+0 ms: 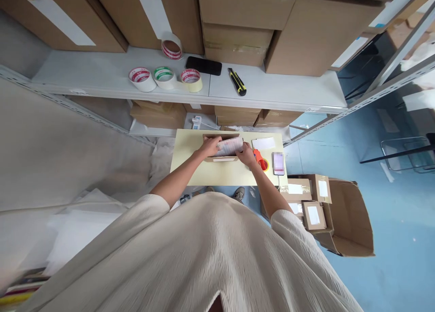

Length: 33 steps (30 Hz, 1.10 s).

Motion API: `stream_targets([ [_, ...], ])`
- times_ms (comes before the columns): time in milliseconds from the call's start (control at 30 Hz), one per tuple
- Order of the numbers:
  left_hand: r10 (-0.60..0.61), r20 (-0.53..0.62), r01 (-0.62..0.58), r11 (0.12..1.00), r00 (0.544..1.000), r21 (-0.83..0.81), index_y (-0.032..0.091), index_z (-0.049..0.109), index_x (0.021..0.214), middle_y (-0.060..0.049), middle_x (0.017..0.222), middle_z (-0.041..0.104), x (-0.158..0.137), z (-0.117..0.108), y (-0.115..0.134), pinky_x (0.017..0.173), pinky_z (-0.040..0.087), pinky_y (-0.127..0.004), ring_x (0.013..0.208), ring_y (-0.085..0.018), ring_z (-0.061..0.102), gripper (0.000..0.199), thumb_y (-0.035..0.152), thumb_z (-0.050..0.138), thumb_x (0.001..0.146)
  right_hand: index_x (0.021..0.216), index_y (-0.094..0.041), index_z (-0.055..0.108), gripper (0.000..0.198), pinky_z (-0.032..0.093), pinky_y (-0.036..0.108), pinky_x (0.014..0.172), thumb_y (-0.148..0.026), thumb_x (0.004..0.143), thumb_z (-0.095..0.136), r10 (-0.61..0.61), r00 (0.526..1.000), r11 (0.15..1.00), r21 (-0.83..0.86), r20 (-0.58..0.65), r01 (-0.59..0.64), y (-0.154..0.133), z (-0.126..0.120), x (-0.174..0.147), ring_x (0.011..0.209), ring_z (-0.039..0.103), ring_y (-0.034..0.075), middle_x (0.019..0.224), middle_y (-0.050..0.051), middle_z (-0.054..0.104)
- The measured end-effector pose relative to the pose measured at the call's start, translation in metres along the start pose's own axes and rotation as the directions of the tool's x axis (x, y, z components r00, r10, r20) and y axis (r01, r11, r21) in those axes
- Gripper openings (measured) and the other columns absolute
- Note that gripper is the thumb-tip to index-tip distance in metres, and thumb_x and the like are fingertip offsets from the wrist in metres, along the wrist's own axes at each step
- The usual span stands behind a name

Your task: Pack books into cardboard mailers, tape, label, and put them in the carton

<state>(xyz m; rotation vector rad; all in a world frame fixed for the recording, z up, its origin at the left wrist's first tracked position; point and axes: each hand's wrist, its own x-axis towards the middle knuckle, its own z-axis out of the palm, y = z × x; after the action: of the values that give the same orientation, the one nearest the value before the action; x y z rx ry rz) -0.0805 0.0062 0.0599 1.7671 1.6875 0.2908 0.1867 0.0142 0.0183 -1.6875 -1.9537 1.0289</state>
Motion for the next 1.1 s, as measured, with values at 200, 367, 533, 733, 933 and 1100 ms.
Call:
stream_targets([
  [200, 0.029, -0.091, -0.033, 0.998, 0.995, -0.046, 0.026, 0.071, 0.106, -0.013, 0.115, 0.083, -0.009, -0.003, -0.01, 0.127, 0.034, -0.058, 0.131, -0.042, 0.071, 0.029, 0.008, 0.082, 0.087, 0.147, -0.029, 0.069, 0.06, 0.059, 0.064, 0.124, -0.035, 0.089, 0.079, 0.016, 1.0, 0.999, 0.03, 0.011, -0.016, -0.006, 0.002, 0.0, 0.139, 0.072, 0.041, 0.161, 0.016, 0.064],
  [367, -0.066, -0.383, -0.009, 0.982, 0.921, -0.189, 0.025, 0.072, 0.119, -0.014, 0.132, 0.078, -0.039, -0.004, -0.029, 0.122, 0.048, -0.053, 0.134, -0.037, 0.069, 0.018, 0.024, 0.077, 0.101, 0.15, -0.03, 0.068, 0.055, 0.065, 0.057, 0.115, -0.043, 0.097, 0.075, -0.032, 0.999, 0.993, 0.111, -0.013, 0.033, -0.006, 0.002, -0.007, 0.136, 0.074, 0.036, 0.159, 0.015, 0.064],
  [533, -0.13, -0.355, 0.024, 0.958, 0.926, -0.286, 0.023, 0.072, 0.129, -0.013, 0.14, 0.075, -0.075, 0.016, -0.048, 0.118, 0.057, -0.047, 0.127, -0.032, 0.076, 0.045, 0.037, 0.093, 0.092, 0.15, -0.031, 0.067, 0.056, 0.066, 0.053, 0.112, -0.055, 0.101, 0.076, -0.097, 0.995, 0.984, 0.15, -0.01, 0.097, -0.01, -0.006, -0.016, 0.134, 0.075, 0.033, 0.153, 0.014, 0.069],
  [733, -0.057, -0.253, -0.005, 0.971, 0.966, -0.239, 0.026, 0.07, 0.142, -0.011, 0.146, 0.081, -0.074, 0.031, -0.055, 0.124, 0.055, -0.05, 0.14, -0.034, 0.076, 0.053, 0.029, 0.089, 0.093, 0.154, -0.034, 0.066, 0.062, 0.062, 0.054, 0.121, -0.044, 0.095, 0.082, -0.133, 0.979, 0.989, 0.079, 0.155, 0.122, -0.015, -0.01, -0.017, 0.138, 0.075, 0.03, 0.147, 0.008, 0.078],
  [933, -0.142, -0.243, 0.087, 0.971, 0.959, -0.224, 0.026, 0.066, 0.152, -0.012, 0.143, 0.082, -0.061, 0.031, -0.052, 0.121, 0.057, -0.049, 0.138, -0.034, 0.077, 0.049, 0.03, 0.075, 0.104, 0.156, -0.029, 0.062, 0.055, 0.063, 0.054, 0.115, -0.034, 0.101, 0.068, -0.059, 0.989, 0.997, -0.047, 0.134, 0.066, -0.017, -0.012, -0.006, 0.13, 0.078, 0.03, 0.149, 0.012, 0.077],
  [1100, -0.101, -0.372, 0.116, 0.993, 0.923, 0.017, 0.017, 0.053, 0.173, -0.026, 0.179, 0.053, -0.055, 0.028, -0.032, 0.135, 0.042, -0.06, 0.167, -0.045, 0.051, 0.077, 0.018, 0.071, 0.099, 0.176, -0.03, 0.043, 0.083, 0.063, 0.057, 0.113, -0.034, 0.096, 0.067, -0.026, 0.999, 0.975, -0.221, 0.04, 0.034, -0.016, -0.006, 0.01, 0.131, 0.072, 0.035, 0.164, 0.019, 0.059],
])
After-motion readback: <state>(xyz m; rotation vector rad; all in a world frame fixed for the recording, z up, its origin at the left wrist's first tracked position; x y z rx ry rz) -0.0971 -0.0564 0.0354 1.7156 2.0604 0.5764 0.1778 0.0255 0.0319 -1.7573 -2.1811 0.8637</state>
